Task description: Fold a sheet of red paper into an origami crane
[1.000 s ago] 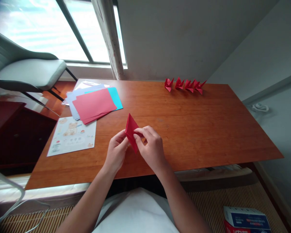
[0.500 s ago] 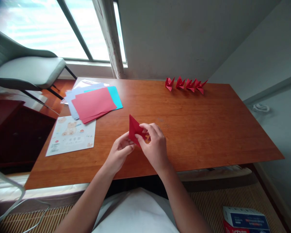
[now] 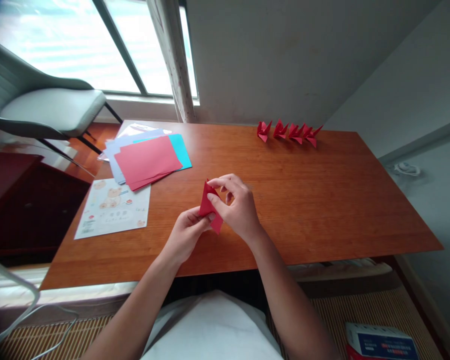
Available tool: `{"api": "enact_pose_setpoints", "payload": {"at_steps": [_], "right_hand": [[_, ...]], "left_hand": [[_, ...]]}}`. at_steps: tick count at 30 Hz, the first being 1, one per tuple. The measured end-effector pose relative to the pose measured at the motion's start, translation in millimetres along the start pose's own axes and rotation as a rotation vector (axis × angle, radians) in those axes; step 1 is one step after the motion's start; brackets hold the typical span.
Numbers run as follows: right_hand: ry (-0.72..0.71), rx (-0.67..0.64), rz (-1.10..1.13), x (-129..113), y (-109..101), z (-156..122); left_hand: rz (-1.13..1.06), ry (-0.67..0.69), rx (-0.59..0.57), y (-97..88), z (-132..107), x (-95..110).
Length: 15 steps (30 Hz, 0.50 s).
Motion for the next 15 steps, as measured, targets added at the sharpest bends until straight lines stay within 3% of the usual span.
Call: {"api": "enact_pose_setpoints", "payload": {"at_steps": [7, 11, 15], "right_hand": [[-0.112, 0.012, 0.003, -8.3, -5.9, -9.7], [-0.301, -0.066, -0.048, -22.0, -1.6, -25.5], [-0.4, -0.117, -0.115, -18.5, 3.4, -44.4]], "left_hand": [[-0.125, -0.05, 0.042, -3.4, 2.2, 1.1], [-0.248, -0.07, 0.032, -7.5, 2.7, 2.2], [-0.325, -0.109, 0.004, -9.6, 2.7, 0.8]]}}
Point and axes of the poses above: each hand's wrist, its own z-axis towards the middle knuckle, its own y-axis out of the palm, x = y × z, the point moved 6 cm from there along z, towards the middle knuckle, and after that the axes turned 7 degrees about z, right-handed, at the moved point
